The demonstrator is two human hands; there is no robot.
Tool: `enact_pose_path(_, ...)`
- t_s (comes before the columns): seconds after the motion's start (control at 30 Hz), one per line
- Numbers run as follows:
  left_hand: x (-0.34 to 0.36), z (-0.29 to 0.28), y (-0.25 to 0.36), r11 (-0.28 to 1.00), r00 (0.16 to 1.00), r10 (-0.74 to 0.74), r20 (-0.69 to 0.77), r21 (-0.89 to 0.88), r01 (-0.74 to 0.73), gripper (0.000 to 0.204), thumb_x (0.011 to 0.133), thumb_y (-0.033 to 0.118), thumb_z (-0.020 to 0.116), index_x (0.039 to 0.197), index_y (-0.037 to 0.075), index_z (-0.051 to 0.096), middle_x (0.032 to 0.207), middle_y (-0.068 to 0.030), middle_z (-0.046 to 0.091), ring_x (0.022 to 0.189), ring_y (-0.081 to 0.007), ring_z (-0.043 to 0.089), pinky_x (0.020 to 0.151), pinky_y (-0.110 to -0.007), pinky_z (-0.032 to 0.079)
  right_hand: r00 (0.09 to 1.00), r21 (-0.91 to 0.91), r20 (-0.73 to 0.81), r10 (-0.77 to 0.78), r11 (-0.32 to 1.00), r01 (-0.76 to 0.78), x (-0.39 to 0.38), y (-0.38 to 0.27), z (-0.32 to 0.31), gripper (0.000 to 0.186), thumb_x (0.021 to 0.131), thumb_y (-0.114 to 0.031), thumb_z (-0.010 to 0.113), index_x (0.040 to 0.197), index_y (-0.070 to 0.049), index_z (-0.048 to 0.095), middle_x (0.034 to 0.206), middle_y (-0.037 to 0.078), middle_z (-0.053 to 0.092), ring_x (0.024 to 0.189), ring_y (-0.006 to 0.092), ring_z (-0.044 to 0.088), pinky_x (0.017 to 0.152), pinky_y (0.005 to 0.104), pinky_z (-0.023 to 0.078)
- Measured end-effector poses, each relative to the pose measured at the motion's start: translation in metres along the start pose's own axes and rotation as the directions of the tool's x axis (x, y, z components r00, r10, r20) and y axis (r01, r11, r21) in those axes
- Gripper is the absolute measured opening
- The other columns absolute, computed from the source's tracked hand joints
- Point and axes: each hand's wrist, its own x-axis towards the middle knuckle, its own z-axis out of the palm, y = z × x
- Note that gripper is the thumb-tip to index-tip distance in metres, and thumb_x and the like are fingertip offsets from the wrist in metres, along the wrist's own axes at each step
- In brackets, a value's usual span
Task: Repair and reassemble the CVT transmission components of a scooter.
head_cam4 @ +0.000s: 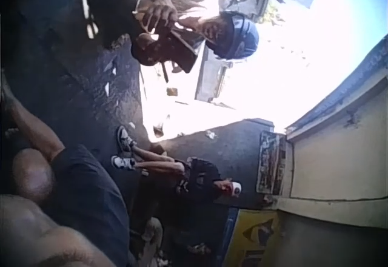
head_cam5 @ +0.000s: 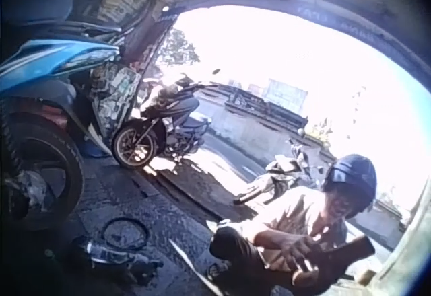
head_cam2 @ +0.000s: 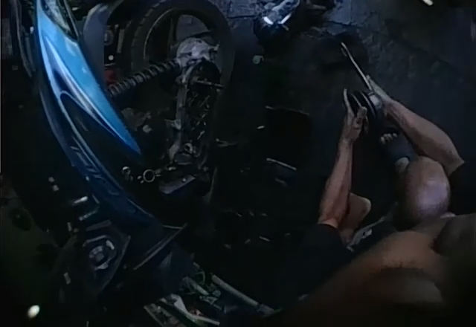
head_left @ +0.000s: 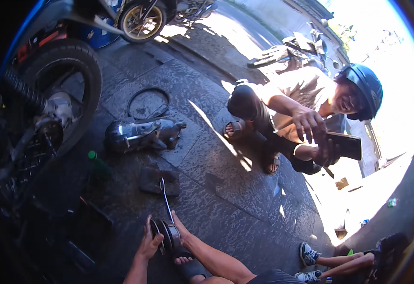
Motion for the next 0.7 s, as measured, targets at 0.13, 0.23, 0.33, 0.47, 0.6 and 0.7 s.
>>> enact_pose_path(0.13,-0.007,-0.001,0.022,0.979,0.997,-0.012,0.073,0.206,-0.004,0.142,0.060,0.073,0.078,0.157,0.005,0.001,0.149,-0.0267,0.030,0.141,-0.0409,0.035,0.115,-0.046,0.033,0.994,-0.016,-0.102,-0.032,0.999,0.030,-0.013,-0.004,0.023,0.092,0.091,-0.080,0.027,0.132,-0.004,0.059,0.118,0.017,0.069,0.101,0.0302,0.069,0.091,0.0452,0.057)
enact_pose_path(0.23,-0.004,0.003,0.018,0.995,0.999,-0.028,0.031,0.102,0.024,0.143,0.057,0.065,0.084,0.157,0.004,0.002,0.146,-0.0253,0.034,0.139,-0.0391,0.037,0.114,-0.046,0.034,0.988,-0.081,-0.141,-0.063,0.995,0.052,-0.024,-0.006,0.036,0.088,0.094,-0.077,0.026,0.135,-0.005,0.057,0.122,0.016,0.067,0.103,0.0299,0.068,0.091,0.0446,0.057)
enact_pose_path(0.33,-0.002,0.011,0.011,0.999,0.999,0.050,0.002,-0.010,-0.050,0.140,0.058,0.060,0.084,0.156,0.004,0.002,0.143,-0.0236,0.038,0.135,-0.0378,0.041,0.113,-0.046,0.036,0.975,-0.156,-0.216,-0.057,0.988,0.024,-0.032,-0.007,0.043,0.083,0.097,-0.073,0.026,0.136,-0.007,0.056,0.124,0.015,0.066,0.106,0.0292,0.067,0.092,0.0437,0.056)
enact_pose_path(0.47,-0.006,0.020,0.005,0.983,0.998,0.063,0.011,-0.172,-0.060,0.136,0.061,0.059,0.083,0.156,0.003,0.003,0.142,-0.0224,0.039,0.132,-0.0371,0.043,0.112,-0.047,0.036,0.967,-0.167,-0.216,-0.133,0.981,0.097,-0.031,-0.006,0.039,0.079,0.098,-0.071,0.029,0.137,-0.008,0.055,0.126,0.014,0.065,0.107,0.0286,0.067,0.093,0.0431,0.055)
enact_pose_path(0.6,-0.007,0.018,-0.001,0.985,1.000,0.029,0.011,-0.168,-0.027,0.132,0.064,0.058,0.081,0.156,0.002,0.004,0.142,-0.0227,0.039,0.133,-0.0368,0.042,0.111,-0.046,0.037,0.987,-0.142,-0.097,-0.126,0.983,0.112,-0.019,-0.003,0.023,0.074,0.099,-0.068,0.030,0.135,-0.009,0.056,0.124,0.013,0.066,0.104,0.0265,0.068,0.090,0.0406,0.056)
enact_pose_path(0.7,-0.004,0.014,-0.007,0.986,0.999,0.038,0.004,-0.160,-0.037,0.129,0.065,0.057,0.080,0.155,0.002,0.005,0.142,-0.0232,0.038,0.132,-0.0363,0.042,0.110,-0.046,0.038,0.980,-0.146,-0.077,-0.183,0.974,0.170,-0.009,-0.001,0.011,0.074,0.098,-0.068,0.034,0.131,-0.007,0.059,0.118,0.013,0.068,0.098,0.0260,0.069,0.087,0.0398,0.058)
